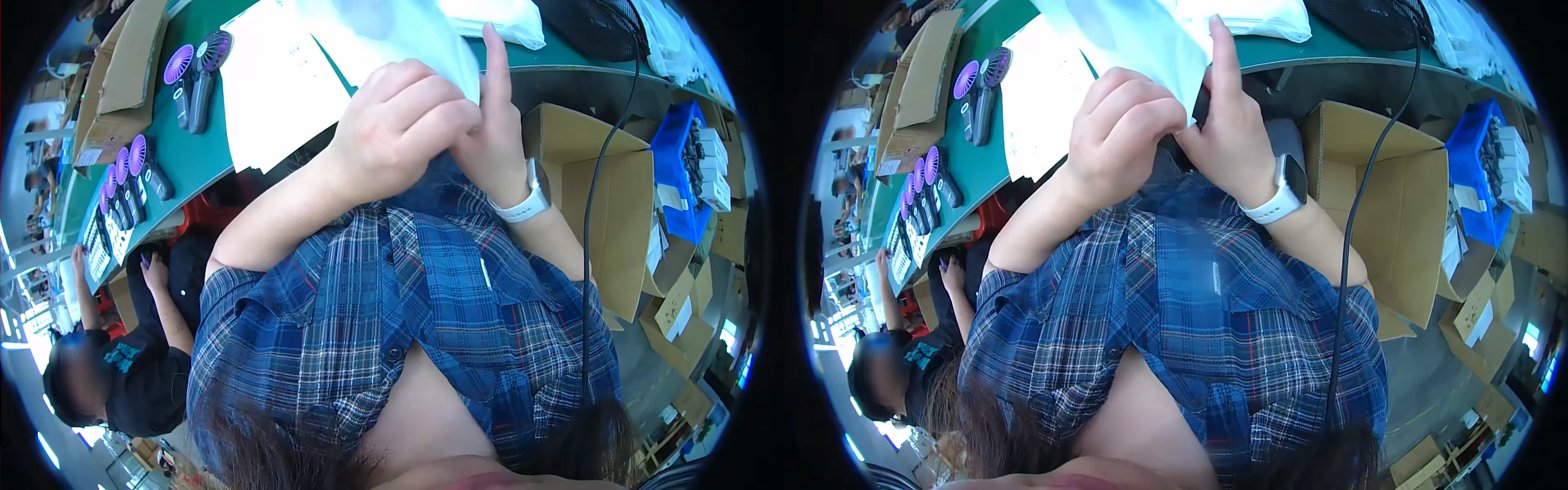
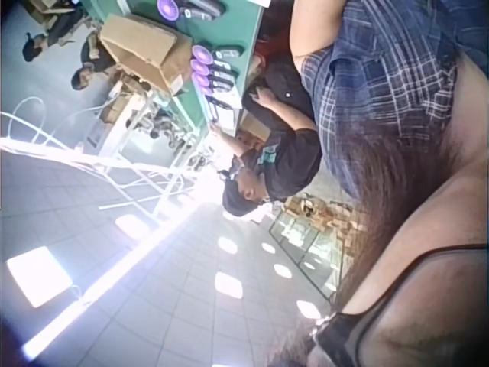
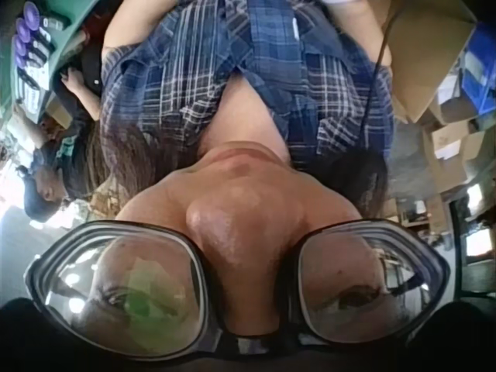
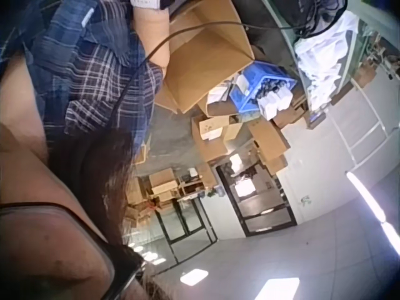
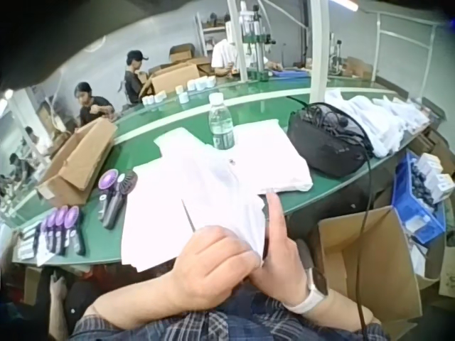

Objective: Assembling small handheld portable fans at a production station.

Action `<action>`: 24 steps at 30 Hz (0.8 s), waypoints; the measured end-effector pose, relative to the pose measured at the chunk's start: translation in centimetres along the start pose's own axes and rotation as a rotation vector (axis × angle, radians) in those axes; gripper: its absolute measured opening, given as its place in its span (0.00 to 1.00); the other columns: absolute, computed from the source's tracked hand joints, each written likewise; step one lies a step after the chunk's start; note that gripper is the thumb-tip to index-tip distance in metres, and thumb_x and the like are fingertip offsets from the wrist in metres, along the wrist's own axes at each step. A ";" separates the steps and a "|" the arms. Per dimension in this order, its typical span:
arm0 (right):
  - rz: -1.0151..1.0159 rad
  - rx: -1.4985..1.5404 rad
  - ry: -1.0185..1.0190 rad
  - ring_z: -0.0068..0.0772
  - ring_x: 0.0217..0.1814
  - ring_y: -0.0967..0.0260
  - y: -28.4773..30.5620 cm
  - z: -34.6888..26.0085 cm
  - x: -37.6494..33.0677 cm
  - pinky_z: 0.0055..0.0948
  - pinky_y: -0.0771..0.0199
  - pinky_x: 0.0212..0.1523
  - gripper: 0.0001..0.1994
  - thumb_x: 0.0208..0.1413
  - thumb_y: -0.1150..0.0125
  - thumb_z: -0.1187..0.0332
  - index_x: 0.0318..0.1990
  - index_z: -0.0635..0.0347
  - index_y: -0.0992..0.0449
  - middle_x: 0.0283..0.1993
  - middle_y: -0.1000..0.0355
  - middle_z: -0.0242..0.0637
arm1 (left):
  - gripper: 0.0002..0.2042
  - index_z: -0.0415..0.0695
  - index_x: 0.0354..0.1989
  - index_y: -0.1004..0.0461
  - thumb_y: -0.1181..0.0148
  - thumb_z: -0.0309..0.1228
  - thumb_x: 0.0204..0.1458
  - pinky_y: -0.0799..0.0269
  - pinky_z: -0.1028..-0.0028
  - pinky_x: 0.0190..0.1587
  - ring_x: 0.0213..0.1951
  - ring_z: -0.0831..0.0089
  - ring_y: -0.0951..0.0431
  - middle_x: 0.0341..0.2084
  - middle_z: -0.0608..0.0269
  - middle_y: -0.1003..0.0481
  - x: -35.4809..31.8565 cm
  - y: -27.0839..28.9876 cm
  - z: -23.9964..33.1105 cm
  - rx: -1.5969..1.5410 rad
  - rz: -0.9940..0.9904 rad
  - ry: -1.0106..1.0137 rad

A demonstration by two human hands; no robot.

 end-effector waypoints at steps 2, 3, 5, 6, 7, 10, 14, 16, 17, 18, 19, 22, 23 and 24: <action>0.119 -0.527 0.304 0.28 0.36 0.26 0.3 -1.5 0.0 0.21 0.25 0.28 0.36 0.60 0.45 0.66 0.70 0.59 0.60 0.45 0.28 0.43 | 0.13 0.39 0.31 0.28 0.40 0.19 0.32 0.30 0.68 0.33 0.31 0.61 0.26 0.27 0.58 0.28 0.6 0.2 1.1 -0.016 -0.014 -0.073; 0.122 -0.531 0.301 0.28 0.36 0.26 0.5 -1.4 0.2 0.21 0.25 0.28 0.36 0.60 0.45 0.66 0.70 0.59 0.60 0.45 0.28 0.43 | 0.13 0.39 0.31 0.28 0.40 0.19 0.32 0.30 0.68 0.33 0.31 0.61 0.26 0.27 0.58 0.28 0.6 0.1 1.5 -0.021 -0.014 -0.076; 0.139 -0.059 0.164 0.33 0.40 0.25 1.9 -0.5 0.8 0.27 0.22 0.33 0.34 0.61 0.47 0.65 0.69 0.59 0.57 0.46 0.28 0.43 | 0.12 0.39 0.32 0.28 0.39 0.20 0.34 0.30 0.68 0.32 0.30 0.62 0.26 0.27 0.58 0.28 0.3 -1.1 2.4 -0.144 -0.186 -0.125; 0.148 0.173 0.096 0.35 0.42 0.25 2.4 0.0 0.8 0.29 0.21 0.36 0.33 0.61 0.47 0.64 0.69 0.59 0.56 0.47 0.28 0.43 | 0.12 0.39 0.32 0.29 0.39 0.20 0.35 0.29 0.68 0.32 0.30 0.62 0.26 0.28 0.58 0.28 0.1 -1.8 2.8 -0.208 -0.271 -0.154; 0.157 0.160 0.095 0.35 0.42 0.25 2.8 -0.1 0.7 0.29 0.21 0.36 0.33 0.61 0.47 0.64 0.69 0.59 0.56 0.47 0.28 0.43 | 0.12 0.39 0.32 0.29 0.39 0.20 0.35 0.29 0.68 0.32 0.30 0.62 0.26 0.28 0.58 0.28 -0.1 -2.1 2.9 -0.220 -0.266 -0.163; 0.137 0.629 -0.120 0.31 0.45 0.26 3.2 1.6 -0.1 0.25 0.25 0.43 0.29 0.61 0.49 0.67 0.67 0.62 0.50 0.48 0.27 0.41 | 0.11 0.41 0.33 0.29 0.39 0.21 0.39 0.29 0.68 0.32 0.31 0.62 0.26 0.28 0.58 0.28 -1.2 -3.5 1.8 -0.303 -0.295 0.020; -0.034 1.012 -0.228 0.30 0.46 0.27 6.5 4.0 -3.4 0.25 0.26 0.47 0.25 0.62 0.49 0.63 0.63 0.66 0.42 0.51 0.28 0.39 | 0.09 0.42 0.33 0.30 0.39 0.21 0.43 0.29 0.68 0.32 0.31 0.61 0.26 0.29 0.58 0.28 -2.1 -4.8 2.6 -0.449 -0.501 0.042; -0.047 1.056 -0.312 0.29 0.47 0.27 10.0 5.4 -5.9 0.24 0.26 0.47 0.24 0.62 0.50 0.62 0.61 0.67 0.38 0.51 0.28 0.40 | 0.08 0.42 0.35 0.29 0.40 0.22 0.45 0.28 0.68 0.34 0.33 0.61 0.25 0.29 0.57 0.28 -2.5 -4.5 1.8 -0.471 -0.570 0.096; -0.081 1.112 -0.398 0.28 0.49 0.28 11.8 6.1 -7.7 0.24 0.26 0.48 0.23 0.62 0.50 0.61 0.58 0.69 0.35 0.51 0.28 0.40 | 0.08 0.43 0.36 0.28 0.42 0.23 0.47 0.27 0.69 0.37 0.35 0.60 0.24 0.30 0.56 0.27 -2.8 -4.7 1.2 -0.472 -0.636 0.165; -0.046 1.098 -0.400 0.28 0.49 0.28 14.4 6.8 -9.7 0.24 0.26 0.48 0.23 0.62 0.50 0.61 0.58 0.69 0.35 0.51 0.28 0.40 | 0.08 0.43 0.36 0.28 0.42 0.23 0.47 0.27 0.69 0.37 0.35 0.60 0.24 0.30 0.56 0.27 -3.0 -4.5 1.1 -0.503 -0.642 0.146; -0.006 1.054 -0.527 0.28 0.47 0.27 16.7 8.2 -12.4 0.23 0.26 0.47 0.22 0.61 0.49 0.60 0.57 0.68 0.33 0.49 0.27 0.40 | 0.08 0.43 0.36 0.28 0.41 0.23 0.47 0.27 0.69 0.37 0.35 0.61 0.24 0.30 0.56 0.27 -3.3 -4.6 0.4 -0.489 -0.655 0.221; 0.308 0.812 -0.857 0.27 0.38 0.27 22.8 13.7 -20.5 0.22 0.26 0.38 0.20 0.60 0.47 0.58 0.52 0.65 0.29 0.43 0.25 0.38 | 0.07 0.43 0.36 0.28 0.41 0.22 0.48 0.27 0.70 0.37 0.34 0.61 0.24 0.30 0.56 0.27 -3.6 -4.5 0.1 -0.458 -0.693 0.328; 0.504 0.619 -1.056 0.26 0.31 0.28 24.1 18.3 -22.5 0.21 0.27 0.29 0.18 0.60 0.47 0.57 0.48 0.62 0.27 0.37 0.25 0.36 | 0.07 0.43 0.36 0.28 0.41 0.22 0.48 0.27 0.70 0.37 0.34 0.61 0.24 0.30 0.56 0.27 -4.4 -4.4 0.1 -0.389 -0.709 0.410; 0.599 0.570 -1.058 0.26 0.31 0.28 27.0 17.7 -27.0 0.21 0.27 0.29 0.18 0.60 0.47 0.57 0.48 0.62 0.27 0.37 0.25 0.36 | 0.06 0.42 0.36 0.28 0.42 0.22 0.49 0.27 0.70 0.38 0.34 0.61 0.24 0.30 0.56 0.27 -3.4 -4.7 -0.4 -0.450 -0.715 0.397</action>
Point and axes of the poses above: each hand's wrist, its own x-axis towards the middle knuckle, its own y-axis out of the back of the hand, z = x × y, the point moved 6 cm from there along x, towards the middle knuckle
